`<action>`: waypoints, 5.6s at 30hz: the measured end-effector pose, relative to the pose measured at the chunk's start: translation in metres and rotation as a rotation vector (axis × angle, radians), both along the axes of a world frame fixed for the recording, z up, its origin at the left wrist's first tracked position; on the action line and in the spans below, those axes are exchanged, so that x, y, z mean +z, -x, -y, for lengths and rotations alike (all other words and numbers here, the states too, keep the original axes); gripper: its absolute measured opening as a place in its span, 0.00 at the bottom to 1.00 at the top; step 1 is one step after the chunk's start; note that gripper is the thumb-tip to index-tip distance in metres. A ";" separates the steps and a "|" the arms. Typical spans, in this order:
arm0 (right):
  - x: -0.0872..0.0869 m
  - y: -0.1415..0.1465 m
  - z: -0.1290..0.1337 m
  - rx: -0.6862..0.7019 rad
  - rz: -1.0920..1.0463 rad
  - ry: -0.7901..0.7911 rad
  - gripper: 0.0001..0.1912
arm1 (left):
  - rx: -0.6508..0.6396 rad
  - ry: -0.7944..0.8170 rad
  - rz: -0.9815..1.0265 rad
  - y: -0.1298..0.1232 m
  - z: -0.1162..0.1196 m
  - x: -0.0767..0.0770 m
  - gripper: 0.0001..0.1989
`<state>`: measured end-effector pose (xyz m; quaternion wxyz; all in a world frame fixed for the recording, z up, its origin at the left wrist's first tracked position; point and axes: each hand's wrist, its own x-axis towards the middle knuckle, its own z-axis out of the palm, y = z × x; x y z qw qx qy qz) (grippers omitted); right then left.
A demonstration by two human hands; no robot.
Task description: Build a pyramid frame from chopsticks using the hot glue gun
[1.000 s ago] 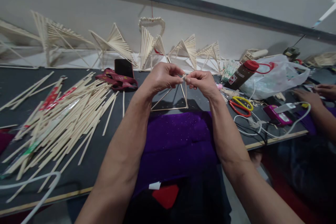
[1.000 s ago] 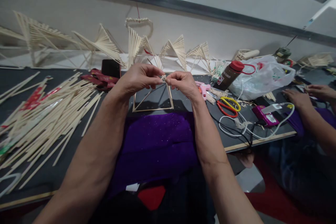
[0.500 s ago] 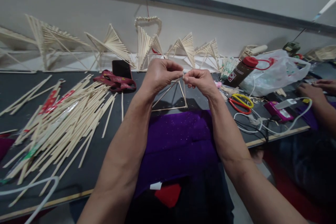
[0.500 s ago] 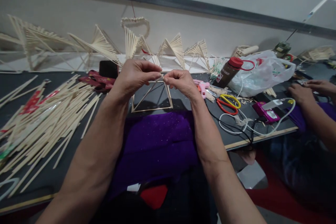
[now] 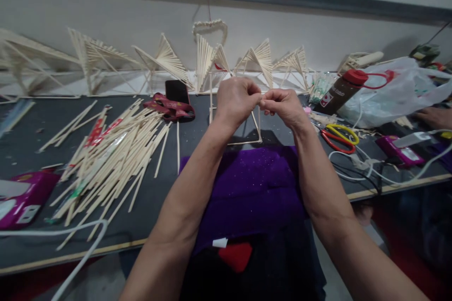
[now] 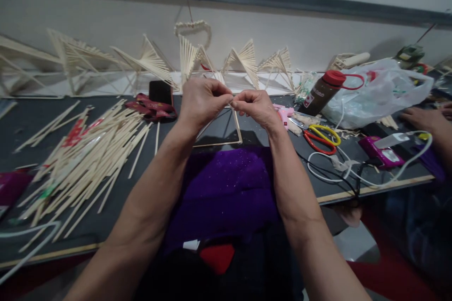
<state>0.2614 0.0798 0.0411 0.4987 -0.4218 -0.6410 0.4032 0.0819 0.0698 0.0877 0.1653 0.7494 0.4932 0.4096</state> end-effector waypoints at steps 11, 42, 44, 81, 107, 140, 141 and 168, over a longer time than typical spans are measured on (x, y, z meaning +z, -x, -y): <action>0.002 -0.001 0.002 -0.010 0.004 0.008 0.18 | -0.064 0.003 0.016 0.002 0.001 0.001 0.07; 0.005 -0.001 0.000 0.015 0.060 -0.014 0.13 | -0.069 0.019 0.010 -0.003 0.004 0.003 0.05; 0.004 -0.001 -0.001 0.016 0.065 -0.014 0.13 | -0.070 0.014 0.007 -0.004 0.004 0.002 0.05; 0.005 -0.014 -0.010 -0.096 -0.084 -0.052 0.11 | -0.081 -0.106 -0.205 -0.005 0.004 0.007 0.09; 0.065 0.012 -0.035 -0.128 0.172 -0.169 0.23 | 0.080 -0.245 -0.340 -0.005 0.014 0.012 0.09; 0.070 0.025 -0.004 -0.225 0.099 -0.258 0.15 | -0.108 -0.040 -0.235 -0.003 0.003 0.009 0.10; 0.070 0.021 -0.003 -0.175 0.112 -0.230 0.16 | -0.109 -0.039 -0.215 -0.002 0.003 0.010 0.09; 0.065 0.001 -0.013 0.253 0.277 -0.020 0.16 | -0.173 0.191 0.032 0.012 -0.007 0.009 0.04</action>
